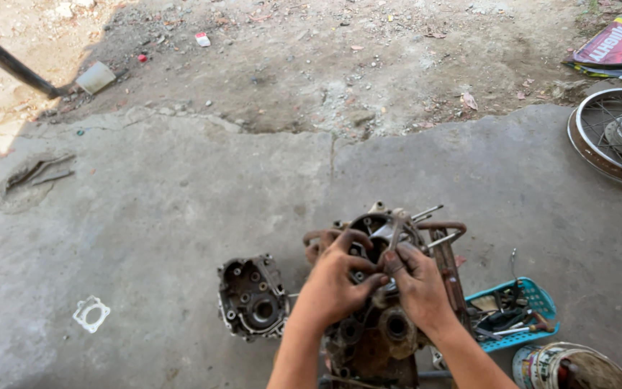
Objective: Repairing a motorcycle engine by searching for tools in a basket and using a wrench and screwdriver on the engine block.
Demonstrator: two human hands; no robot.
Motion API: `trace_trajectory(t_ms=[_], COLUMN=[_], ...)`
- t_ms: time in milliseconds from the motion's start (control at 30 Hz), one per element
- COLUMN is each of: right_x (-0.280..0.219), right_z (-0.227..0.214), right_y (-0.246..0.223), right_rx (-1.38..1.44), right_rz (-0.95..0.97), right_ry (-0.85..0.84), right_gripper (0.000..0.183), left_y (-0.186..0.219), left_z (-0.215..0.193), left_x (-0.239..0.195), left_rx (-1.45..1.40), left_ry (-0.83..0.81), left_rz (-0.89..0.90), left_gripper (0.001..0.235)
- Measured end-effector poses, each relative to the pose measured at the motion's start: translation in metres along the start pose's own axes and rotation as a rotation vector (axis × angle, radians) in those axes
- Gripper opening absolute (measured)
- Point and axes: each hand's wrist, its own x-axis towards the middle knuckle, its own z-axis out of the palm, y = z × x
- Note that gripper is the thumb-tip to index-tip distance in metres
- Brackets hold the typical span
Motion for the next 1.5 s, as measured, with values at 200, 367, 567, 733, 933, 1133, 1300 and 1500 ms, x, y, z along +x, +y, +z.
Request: trace_trajectory(t_ms=[200,367,567,733,933,1133,1300,1500], right_x=[-0.015,-0.028,-0.031,-0.025,-0.015,-0.004,0.002,0.003], right_z=[-0.009,-0.001,0.001,0.008,0.013,-0.011,-0.011,-0.005], right_y=[0.004,-0.024,-0.038,-0.037,-0.029,-0.048,-0.036,-0.026], right_rx=[0.025,-0.325,-0.413,-0.413,-0.362,-0.521,-0.486,-0.410], right_rz=[0.388,0.263,0.228,0.277,0.179,0.303,0.258,0.247], right_ry=[-0.174,-0.153,-0.081,-0.094,-0.032,-0.172,-0.181,-0.158], right_gripper=[0.033,0.034,0.026,0.021,0.022,0.026,0.026,0.025], left_y=[-0.039,-0.054,-0.054,-0.058,-0.069,-0.078,-0.095,-0.080], left_z=[-0.008,0.013,0.020,0.025,0.030,0.026,0.040,0.044], left_x=[0.006,0.006,0.006,0.009,0.012,0.011,0.013,0.018], left_rx=[0.317,0.303,0.309,0.286,0.312,0.206,0.141,0.177], left_ry=[0.357,0.245,0.246,0.240,0.262,0.219,0.207,0.237], left_rz=[-0.444,-0.636,-0.647,-0.637,-0.643,-0.682,-0.658,-0.627], left_gripper=[0.035,0.047,0.046,0.048,0.047,0.049,0.046,0.039])
